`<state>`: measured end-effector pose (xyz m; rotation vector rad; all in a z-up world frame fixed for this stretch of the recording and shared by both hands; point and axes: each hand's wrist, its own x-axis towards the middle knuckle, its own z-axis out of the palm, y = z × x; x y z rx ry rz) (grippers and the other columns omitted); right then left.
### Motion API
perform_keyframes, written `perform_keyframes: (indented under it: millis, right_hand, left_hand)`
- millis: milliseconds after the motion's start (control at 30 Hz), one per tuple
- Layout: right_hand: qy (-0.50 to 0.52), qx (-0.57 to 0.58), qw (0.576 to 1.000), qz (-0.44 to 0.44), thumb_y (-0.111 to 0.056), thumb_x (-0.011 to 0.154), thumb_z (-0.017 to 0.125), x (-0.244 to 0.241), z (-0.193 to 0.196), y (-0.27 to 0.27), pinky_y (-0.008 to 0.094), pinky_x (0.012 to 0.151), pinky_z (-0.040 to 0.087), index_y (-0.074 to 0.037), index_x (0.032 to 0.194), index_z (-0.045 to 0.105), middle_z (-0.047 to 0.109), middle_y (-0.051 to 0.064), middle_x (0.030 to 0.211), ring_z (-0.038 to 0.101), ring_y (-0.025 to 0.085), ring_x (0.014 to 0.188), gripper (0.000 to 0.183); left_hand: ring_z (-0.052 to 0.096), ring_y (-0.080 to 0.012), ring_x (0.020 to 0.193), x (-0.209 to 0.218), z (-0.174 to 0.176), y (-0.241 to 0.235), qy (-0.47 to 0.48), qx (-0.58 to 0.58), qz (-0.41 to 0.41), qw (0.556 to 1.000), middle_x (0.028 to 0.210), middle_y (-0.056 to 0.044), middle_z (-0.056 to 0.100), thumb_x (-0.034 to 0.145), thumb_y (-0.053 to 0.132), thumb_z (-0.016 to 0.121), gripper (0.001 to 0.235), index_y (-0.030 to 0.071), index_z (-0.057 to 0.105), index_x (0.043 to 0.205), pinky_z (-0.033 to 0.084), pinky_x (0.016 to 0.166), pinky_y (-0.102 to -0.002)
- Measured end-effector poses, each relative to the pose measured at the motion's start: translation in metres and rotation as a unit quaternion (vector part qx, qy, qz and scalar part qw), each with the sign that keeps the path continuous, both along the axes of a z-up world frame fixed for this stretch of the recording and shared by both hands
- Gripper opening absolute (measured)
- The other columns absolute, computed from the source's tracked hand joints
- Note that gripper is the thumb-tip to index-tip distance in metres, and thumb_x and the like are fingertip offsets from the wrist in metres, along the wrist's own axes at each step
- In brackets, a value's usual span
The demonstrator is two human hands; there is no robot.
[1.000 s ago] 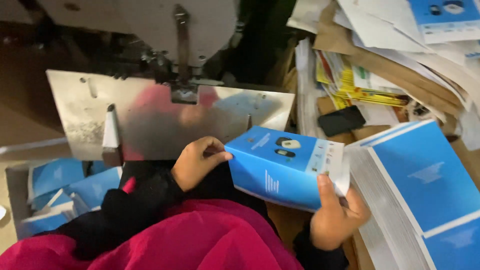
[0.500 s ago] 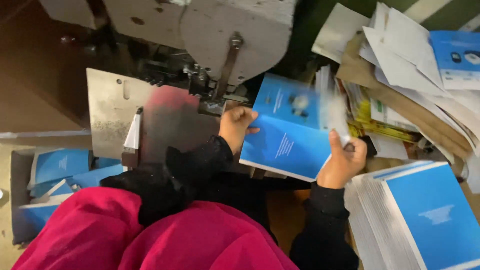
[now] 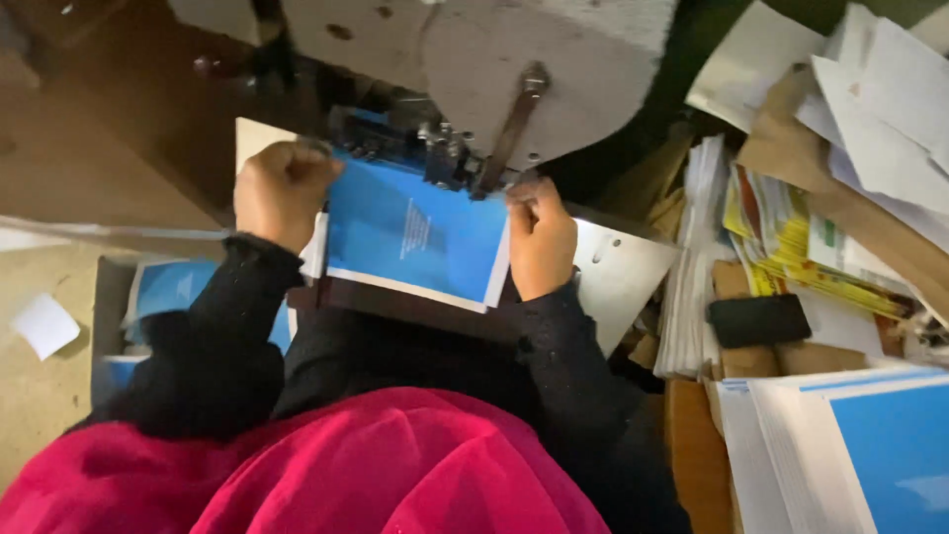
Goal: Stapling folded booklets using a manual stapling machine and stacking them in a finished pile.
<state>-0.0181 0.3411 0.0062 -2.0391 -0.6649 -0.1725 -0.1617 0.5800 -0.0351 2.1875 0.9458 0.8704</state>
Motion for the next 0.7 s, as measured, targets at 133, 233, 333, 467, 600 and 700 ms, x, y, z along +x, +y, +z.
perform_keyframes:
  millis: [133,233,333,467,600,700]
  right_hand:
    - [-0.134,-0.19,0.972,-0.021,-0.024,0.09,0.065,0.015,-0.003,-0.001,0.046,0.071,0.054,-0.018,0.09,0.063,0.07,0.003,0.078,0.069,0.031,0.078,0.006]
    - [-0.212,-0.224,0.951,-0.034,-0.024,0.088,0.067,0.019,-0.012,-0.005,0.041,0.069,0.052,-0.022,0.087,0.066,0.068,-0.003,0.073,0.068,0.026,0.073,0.003]
    - [-0.301,-0.202,0.931,-0.042,-0.026,0.081,0.074,0.023,-0.011,-0.007,0.04,0.068,0.048,-0.022,0.082,0.066,0.06,-0.003,0.075,0.063,0.025,0.076,0.008]
    - [-0.323,-0.169,0.931,-0.013,-0.025,0.08,0.078,0.024,-0.003,-0.01,0.038,0.072,0.045,-0.021,0.08,0.068,0.055,-0.003,0.085,0.058,0.026,0.087,0.011]
    - [-0.297,-0.161,0.941,0.018,-0.019,0.077,0.081,0.03,-0.011,-0.013,0.038,0.072,0.047,-0.021,0.08,0.065,0.05,-0.004,0.086,0.057,0.023,0.085,0.016]
    - [-0.269,-0.136,0.953,0.034,-0.012,0.08,0.08,0.028,-0.01,-0.013,0.037,0.072,0.05,-0.017,0.082,0.066,0.053,-0.003,0.085,0.06,0.022,0.083,0.016]
  left_hand:
    - [0.068,-0.0276,0.079,0.01,0.006,0.006,0.008,-0.035,0.034,0.999,0.076,0.0,0.069,0.083,0.035,0.078,0.022,0.018,0.065,0.085,0.053,0.07,-0.042]
    - [0.068,-0.0273,0.077,0.011,0.001,-0.001,0.015,-0.026,0.022,0.999,0.077,0.001,0.068,0.084,0.032,0.076,0.017,0.018,0.065,0.085,0.053,0.07,-0.041]
    - [0.068,-0.0311,0.079,0.012,0.009,-0.015,-0.026,-0.005,0.014,1.0,0.079,-0.004,0.068,0.086,0.027,0.075,0.017,0.013,0.064,0.089,0.053,0.069,-0.045]
    - [0.068,-0.0314,0.077,0.025,-0.003,-0.059,-0.079,0.014,-0.02,0.997,0.078,-0.005,0.068,0.084,0.025,0.077,0.018,0.015,0.064,0.09,0.055,0.069,-0.046]
    - [0.068,-0.0341,0.076,0.035,0.014,-0.102,-0.067,0.017,-0.047,0.996,0.087,-0.005,0.067,0.076,0.029,0.081,0.028,0.012,0.063,0.089,0.057,0.066,-0.047]
    - [0.068,-0.0336,0.072,0.035,0.012,-0.104,-0.074,0.079,-0.082,0.991,0.087,-0.003,0.059,0.088,0.029,0.073,0.023,0.013,0.058,0.091,0.057,0.061,-0.044]
